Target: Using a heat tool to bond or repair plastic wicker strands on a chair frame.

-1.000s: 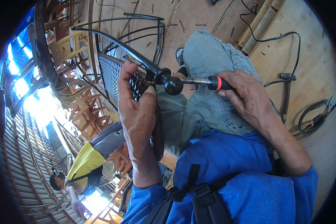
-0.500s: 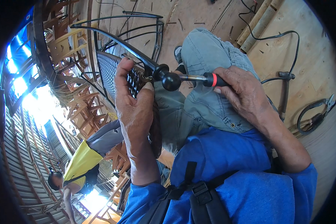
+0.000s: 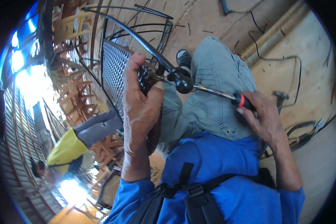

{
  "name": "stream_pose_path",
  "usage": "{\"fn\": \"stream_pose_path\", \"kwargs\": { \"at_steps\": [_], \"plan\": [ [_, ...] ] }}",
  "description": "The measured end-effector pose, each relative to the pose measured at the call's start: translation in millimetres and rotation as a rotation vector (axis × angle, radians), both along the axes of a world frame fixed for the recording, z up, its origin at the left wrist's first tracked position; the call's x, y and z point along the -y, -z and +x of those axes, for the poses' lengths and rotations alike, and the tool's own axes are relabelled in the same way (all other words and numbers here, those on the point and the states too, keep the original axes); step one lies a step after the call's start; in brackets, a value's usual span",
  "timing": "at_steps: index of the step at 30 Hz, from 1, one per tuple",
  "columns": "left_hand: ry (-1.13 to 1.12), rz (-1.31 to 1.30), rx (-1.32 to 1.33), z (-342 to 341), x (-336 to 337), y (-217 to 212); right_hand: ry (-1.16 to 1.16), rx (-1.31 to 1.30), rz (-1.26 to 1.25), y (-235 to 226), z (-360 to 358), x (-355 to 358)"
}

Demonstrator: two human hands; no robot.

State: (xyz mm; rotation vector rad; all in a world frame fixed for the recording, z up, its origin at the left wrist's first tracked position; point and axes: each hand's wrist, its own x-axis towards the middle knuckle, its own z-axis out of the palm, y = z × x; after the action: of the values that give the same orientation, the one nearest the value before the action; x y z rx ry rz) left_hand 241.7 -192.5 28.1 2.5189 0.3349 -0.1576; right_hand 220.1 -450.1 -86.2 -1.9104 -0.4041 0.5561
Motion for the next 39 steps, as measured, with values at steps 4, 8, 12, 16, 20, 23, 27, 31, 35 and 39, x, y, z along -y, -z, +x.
{"fn": "stream_pose_path", "kwargs": {
  "at_steps": [4, 8, 12, 16, 20, 23, 27, 31, 35, 39],
  "plan": [
    [0.213, 0.405, -0.097, -12.3, -0.3, -7.0, 0.152, -0.326, -0.124, -13.8, 3.5, 38.6],
    [0.017, 0.538, -0.125, -48.2, -10.2, -7.6, 0.153, -0.026, -0.268, -29.0, 37.3, 53.8],
    [0.105, 0.597, -0.149, -86.8, -33.4, -10.9, -0.105, 0.454, -0.373, -57.1, 103.0, 32.6],
    [0.151, 0.6, -0.103, -128.9, -46.6, -19.3, -0.417, 0.725, -0.242, -105.9, 141.4, -19.9],
    [0.141, 0.608, -0.059, -171.0, -55.0, -17.1, -0.724, 0.927, -0.197, -139.0, 150.4, -77.9],
    [0.082, 0.631, -0.038, -190.8, -61.5, -11.7, -0.86, 1.102, -0.279, -167.9, 135.0, -125.9],
    [-0.065, 0.639, 0.013, -211.5, -56.9, -1.0, -1.082, 1.245, -0.14, -171.6, 127.4, -187.9],
    [-0.216, 0.522, 0.029, -214.6, -53.9, 1.3, -1.24, 1.381, -0.201, -180.5, 112.4, -230.6],
    [-0.26, 0.546, 0.067, -210.2, -55.4, 6.8, -1.357, 1.448, -0.321, -207.8, 83.3, -248.4],
    [-0.282, 0.55, 0.086, -210.8, -54.0, 5.3, -1.31, 1.357, -0.4, -233.9, 46.4, -262.4]
  ]
}}
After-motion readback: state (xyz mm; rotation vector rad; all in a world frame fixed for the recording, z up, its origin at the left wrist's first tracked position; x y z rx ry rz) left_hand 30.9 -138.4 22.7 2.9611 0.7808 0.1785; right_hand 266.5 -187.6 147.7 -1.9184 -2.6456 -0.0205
